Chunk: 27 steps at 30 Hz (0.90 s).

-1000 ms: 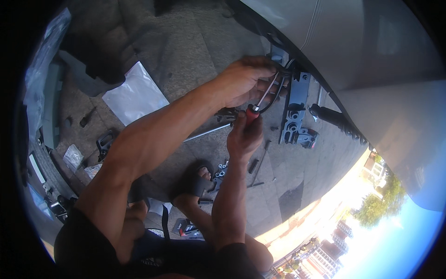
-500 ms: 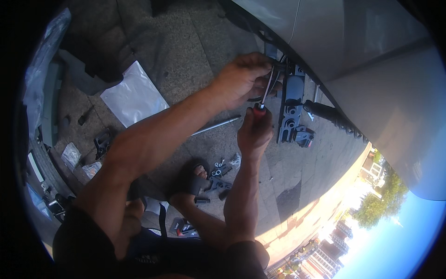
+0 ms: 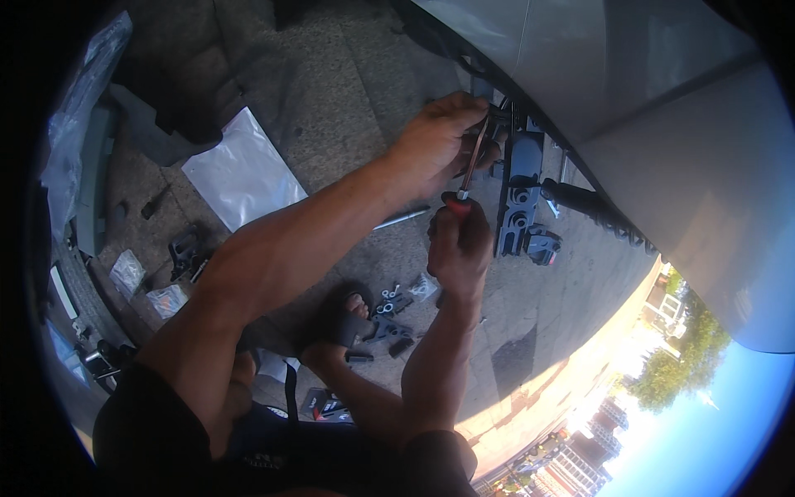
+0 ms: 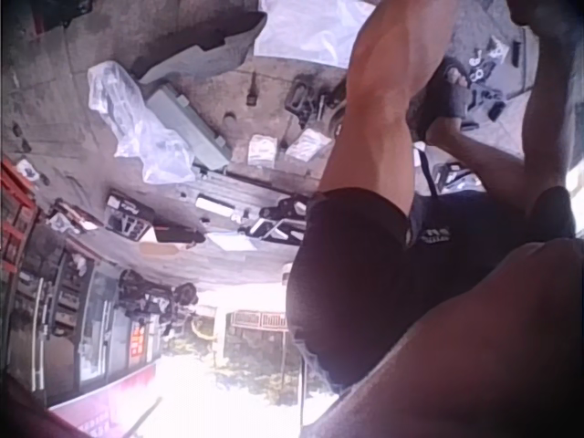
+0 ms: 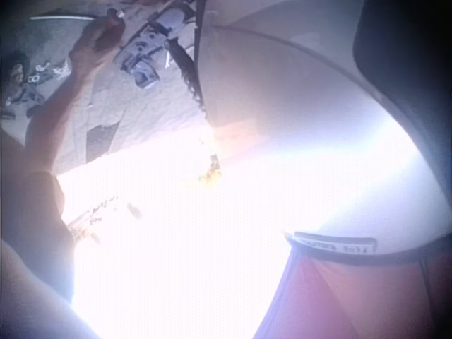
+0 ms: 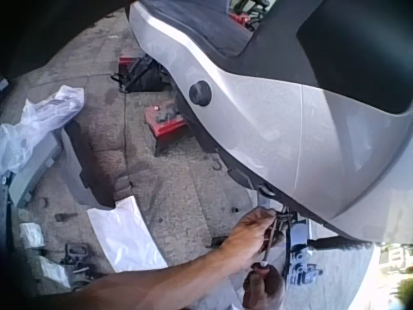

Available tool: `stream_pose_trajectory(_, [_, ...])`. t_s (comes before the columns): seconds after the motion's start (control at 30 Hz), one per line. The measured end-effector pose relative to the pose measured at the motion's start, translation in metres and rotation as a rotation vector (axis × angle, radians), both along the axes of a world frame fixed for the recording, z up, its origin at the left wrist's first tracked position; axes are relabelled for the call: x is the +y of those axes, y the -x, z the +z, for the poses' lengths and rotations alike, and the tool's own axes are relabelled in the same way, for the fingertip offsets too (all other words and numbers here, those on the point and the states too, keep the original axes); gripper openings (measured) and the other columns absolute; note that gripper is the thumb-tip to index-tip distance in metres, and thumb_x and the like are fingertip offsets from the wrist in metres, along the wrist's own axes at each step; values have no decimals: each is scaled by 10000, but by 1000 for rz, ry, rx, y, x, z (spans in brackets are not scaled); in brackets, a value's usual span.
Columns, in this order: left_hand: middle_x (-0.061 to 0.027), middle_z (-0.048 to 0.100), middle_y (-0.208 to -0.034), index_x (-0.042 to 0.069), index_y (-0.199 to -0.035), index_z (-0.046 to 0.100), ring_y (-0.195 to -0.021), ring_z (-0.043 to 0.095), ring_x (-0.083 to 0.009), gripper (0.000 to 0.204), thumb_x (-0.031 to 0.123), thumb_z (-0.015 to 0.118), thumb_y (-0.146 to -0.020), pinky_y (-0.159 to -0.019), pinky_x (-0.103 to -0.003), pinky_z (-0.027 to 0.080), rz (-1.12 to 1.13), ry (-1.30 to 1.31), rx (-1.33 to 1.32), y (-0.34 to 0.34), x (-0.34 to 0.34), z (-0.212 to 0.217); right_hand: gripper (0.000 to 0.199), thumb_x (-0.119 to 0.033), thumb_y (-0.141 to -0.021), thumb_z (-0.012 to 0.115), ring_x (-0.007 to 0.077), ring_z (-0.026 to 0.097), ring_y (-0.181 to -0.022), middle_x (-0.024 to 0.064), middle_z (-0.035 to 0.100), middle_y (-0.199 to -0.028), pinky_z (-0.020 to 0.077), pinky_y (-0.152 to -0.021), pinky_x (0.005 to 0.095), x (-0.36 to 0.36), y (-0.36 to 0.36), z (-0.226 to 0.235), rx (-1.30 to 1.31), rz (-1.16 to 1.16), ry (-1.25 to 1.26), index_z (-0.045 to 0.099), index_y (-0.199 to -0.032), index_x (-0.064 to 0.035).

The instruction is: The person removes a metal bracket from a scooter's undercarriage using a screwdriver. They then pick up a black metal frame and attach it to the scooter's suspension system, securing it with bolts and a screwdriver.

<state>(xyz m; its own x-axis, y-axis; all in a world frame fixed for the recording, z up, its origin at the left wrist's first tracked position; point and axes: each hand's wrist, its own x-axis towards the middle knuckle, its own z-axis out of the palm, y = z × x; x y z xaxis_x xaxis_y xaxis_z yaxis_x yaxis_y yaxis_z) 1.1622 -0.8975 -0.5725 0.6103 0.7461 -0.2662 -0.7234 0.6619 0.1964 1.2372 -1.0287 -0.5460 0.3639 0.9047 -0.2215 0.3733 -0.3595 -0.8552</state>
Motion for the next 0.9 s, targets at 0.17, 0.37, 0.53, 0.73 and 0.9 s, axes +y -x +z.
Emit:
stream_pose_trajectory(0.17, [-115, 619, -872, 56, -1005, 551, -754, 638, -222, 154, 191, 478, -987, -666, -373, 545, 5, 32, -98, 0, -2, -3, 228, -225, -967, 524, 88, 494, -546, 31, 561, -651, 382, -492, 238, -3, 6, -12, 30, 20, -92, 512, -986, 2])
stream_pose_trajectory(0.37, [-117, 615, -842, 54, -1029, 547, -688, 618, -222, 218, 232, 424, -1014, -615, -359, 513, -71, 62, -73, 0, 2, -2, 271, -264, -979, 526, 93, 508, -525, 16, 533, -613, 388, -477, 239, -9, 6, -21, -44, -20, -93, 517, -1030, 2])
stream_pose_trajectory(0.53, [-103, 593, -789, 59, -1027, 510, -587, 530, -163, 194, 244, 454, -1011, -537, -302, 408, -61, 22, -24, -3, 5, -2, 304, -291, -978, 541, 87, 492, -501, 15, 526, -606, 376, -456, 234, -7, 5, -25, 64, -2, -99, 526, -1030, 8])
stream_pose_trajectory(0.73, [-82, 555, -747, 87, -987, 478, -545, 458, -128, 148, 235, 477, -999, -523, -287, 369, -13, 58, -29, -7, 1, 0, 294, -275, -970, 558, 90, 511, -498, 24, 540, -610, 373, -448, 235, -6, 10, -27, 5, -56, -97, 536, -997, 17])
stream_pose_trajectory(0.9, [-78, 547, -734, 107, -996, 474, -535, 455, -133, 140, 248, 477, -992, -516, -294, 363, -36, 53, -24, -6, 2, 0, 287, -273, -966, 565, 89, 499, -460, 16, 519, -563, 363, -429, 240, 0, 8, -22, -72, -25, -41, 550, -944, 12])
